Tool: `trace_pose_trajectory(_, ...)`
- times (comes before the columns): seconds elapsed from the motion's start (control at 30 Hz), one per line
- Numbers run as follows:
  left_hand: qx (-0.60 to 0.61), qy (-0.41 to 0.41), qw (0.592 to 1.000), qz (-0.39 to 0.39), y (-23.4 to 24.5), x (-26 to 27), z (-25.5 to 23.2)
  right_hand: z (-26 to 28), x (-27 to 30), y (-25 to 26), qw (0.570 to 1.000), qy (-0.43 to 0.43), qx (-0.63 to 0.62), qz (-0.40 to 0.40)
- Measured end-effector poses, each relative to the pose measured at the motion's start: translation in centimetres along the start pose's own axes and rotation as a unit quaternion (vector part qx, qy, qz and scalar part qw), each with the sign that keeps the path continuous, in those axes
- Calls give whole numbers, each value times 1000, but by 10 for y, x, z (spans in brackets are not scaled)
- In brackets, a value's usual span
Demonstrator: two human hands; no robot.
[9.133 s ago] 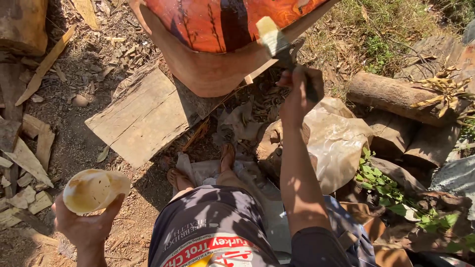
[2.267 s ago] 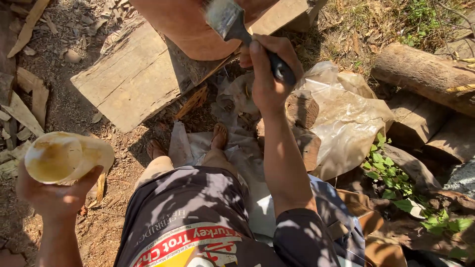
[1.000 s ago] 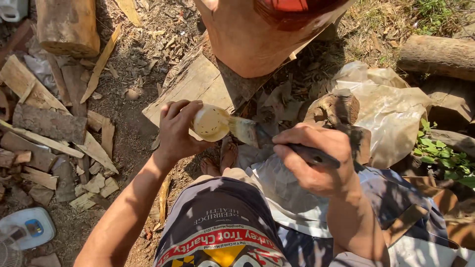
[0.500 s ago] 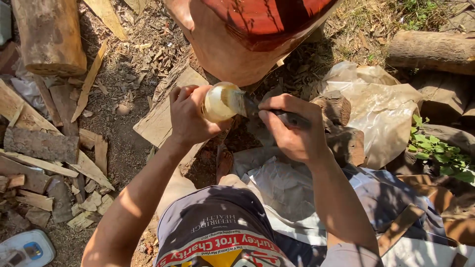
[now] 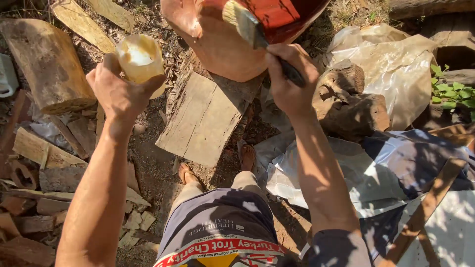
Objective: Applying a liquid finish to a carved wooden object using a paintbrush
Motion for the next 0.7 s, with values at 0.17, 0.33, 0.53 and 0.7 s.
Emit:
trace_pose_trajectory(0.17,-29,80,995,47,42,51,74,29,50,74,977,-75,176,-98)
trace_pose_trajectory(0.33,35,51,998,-5,61,78,91,56,43,-25,991,77,105,29)
trace_pose_trajectory(0.53,102,101,990,-7,51,107,91,-37,45,-85,987,85,123,54)
trace_pose_trajectory(0.7,96,166,981,-16,55,128,88,-24,62,43,999,-14,-32,-30)
Point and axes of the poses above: each hand's wrist, its own x-axis away from the middle knuckle, its own y-axis out of the back of the hand, z = x × y, the point moved 7 cm from there along -x, towards the middle knuckle, and after that the axes turned 5 degrees about -y, right-handed, at the moved point
